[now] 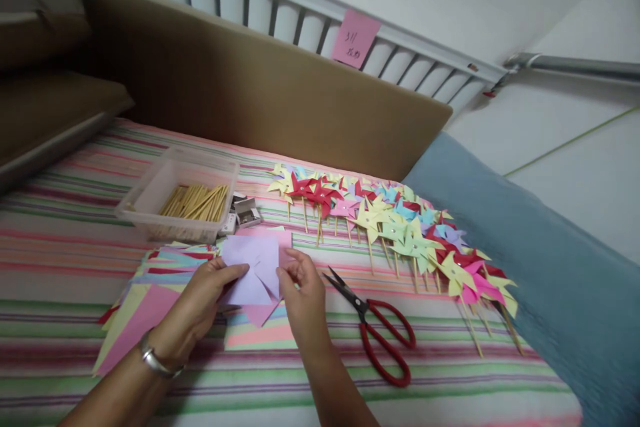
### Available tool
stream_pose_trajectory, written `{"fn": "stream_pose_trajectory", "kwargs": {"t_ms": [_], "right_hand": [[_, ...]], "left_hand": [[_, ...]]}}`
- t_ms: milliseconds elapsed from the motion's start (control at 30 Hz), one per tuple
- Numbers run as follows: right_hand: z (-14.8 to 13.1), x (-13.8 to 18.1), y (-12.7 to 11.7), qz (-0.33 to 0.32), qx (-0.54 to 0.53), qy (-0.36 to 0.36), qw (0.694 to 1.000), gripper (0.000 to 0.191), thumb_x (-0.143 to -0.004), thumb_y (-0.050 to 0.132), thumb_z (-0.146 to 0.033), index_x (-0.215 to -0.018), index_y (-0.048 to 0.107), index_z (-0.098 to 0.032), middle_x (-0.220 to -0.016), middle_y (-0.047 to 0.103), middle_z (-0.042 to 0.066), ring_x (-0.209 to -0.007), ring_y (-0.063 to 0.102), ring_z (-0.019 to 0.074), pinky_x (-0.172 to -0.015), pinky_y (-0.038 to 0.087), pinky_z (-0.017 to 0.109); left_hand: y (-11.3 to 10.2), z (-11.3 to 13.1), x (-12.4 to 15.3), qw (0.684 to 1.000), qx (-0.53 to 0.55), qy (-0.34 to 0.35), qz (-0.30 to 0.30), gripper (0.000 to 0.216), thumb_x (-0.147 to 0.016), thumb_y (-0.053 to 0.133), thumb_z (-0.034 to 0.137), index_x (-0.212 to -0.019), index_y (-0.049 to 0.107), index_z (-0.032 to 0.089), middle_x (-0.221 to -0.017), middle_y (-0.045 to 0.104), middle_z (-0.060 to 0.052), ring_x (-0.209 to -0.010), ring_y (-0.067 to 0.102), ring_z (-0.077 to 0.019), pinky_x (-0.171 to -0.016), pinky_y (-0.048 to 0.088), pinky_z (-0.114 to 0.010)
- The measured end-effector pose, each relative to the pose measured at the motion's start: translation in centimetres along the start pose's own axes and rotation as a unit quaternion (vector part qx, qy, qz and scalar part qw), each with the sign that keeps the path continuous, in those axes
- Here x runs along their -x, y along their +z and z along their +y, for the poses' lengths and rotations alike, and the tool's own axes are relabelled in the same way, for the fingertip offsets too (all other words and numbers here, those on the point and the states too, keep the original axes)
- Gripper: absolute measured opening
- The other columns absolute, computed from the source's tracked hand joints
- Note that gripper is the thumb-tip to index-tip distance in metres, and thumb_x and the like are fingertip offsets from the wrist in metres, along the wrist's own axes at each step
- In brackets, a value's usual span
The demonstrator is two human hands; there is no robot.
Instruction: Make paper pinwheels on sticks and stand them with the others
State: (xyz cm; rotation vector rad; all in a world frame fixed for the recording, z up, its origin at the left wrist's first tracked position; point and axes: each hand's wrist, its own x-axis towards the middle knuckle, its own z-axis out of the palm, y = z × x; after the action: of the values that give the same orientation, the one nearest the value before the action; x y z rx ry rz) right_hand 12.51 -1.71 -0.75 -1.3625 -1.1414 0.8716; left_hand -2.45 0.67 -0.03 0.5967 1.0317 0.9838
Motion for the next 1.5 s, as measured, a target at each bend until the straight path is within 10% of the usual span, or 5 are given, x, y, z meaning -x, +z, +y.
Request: {"fn": "stream_pose_trajectory", "kwargs": {"t_ms": [267,767,1500], "right_hand": [[-0.8,0.6,-0.8,-0.110,0.235,-0.289,0.921,0.027,-0.081,0.054,-0.010,-0.093,0.070,-0.027,-0.141,0.040,0.005,-0.133,0.029,0.0262,-0.106,0.028,0.046],[-0.8,0.4,-0.3,-0.119,0.202,-0.056,0.970,0.006,-0.069,0.072,-0.017,-0.067,0.068,-0.021,-0.142,0.043,0.008,-0.136,0.027,0.0272,-0.109,0.019,0.049],[-0.8,0.3,0.0,-0.096,0.234,-0.020,0.967,0.010,-0.067,0.067,-0.012,-0.060,0.064,-0.018,-0.131,0.053,0.013,-0.129,0.039,0.0282,-0.108,0.022,0.048]], "left_hand": [[-1.5,0.9,-0.2,0.999,0.008,0.041,-0.005,0.013,-0.062,0.074,0.021,-0.071,0.068,0.013,-0.061,0.068,-0.001,-0.055,0.058,-0.0142,-0.055,0.043,-0.024],[-0.5,-0.6,-0.4,0.994,-0.102,0.013,-0.034,0.018,-0.055,0.075,0.025,-0.067,0.069,0.013,-0.057,0.065,0.001,-0.049,0.051,-0.0116,-0.051,0.036,-0.022],[-0.5,-0.9,-0.5,0.991,-0.115,-0.020,-0.063,0.019,-0.055,0.079,0.028,-0.065,0.072,0.014,-0.057,0.070,-0.002,-0.048,0.055,-0.0124,-0.052,0.039,-0.022]]}}
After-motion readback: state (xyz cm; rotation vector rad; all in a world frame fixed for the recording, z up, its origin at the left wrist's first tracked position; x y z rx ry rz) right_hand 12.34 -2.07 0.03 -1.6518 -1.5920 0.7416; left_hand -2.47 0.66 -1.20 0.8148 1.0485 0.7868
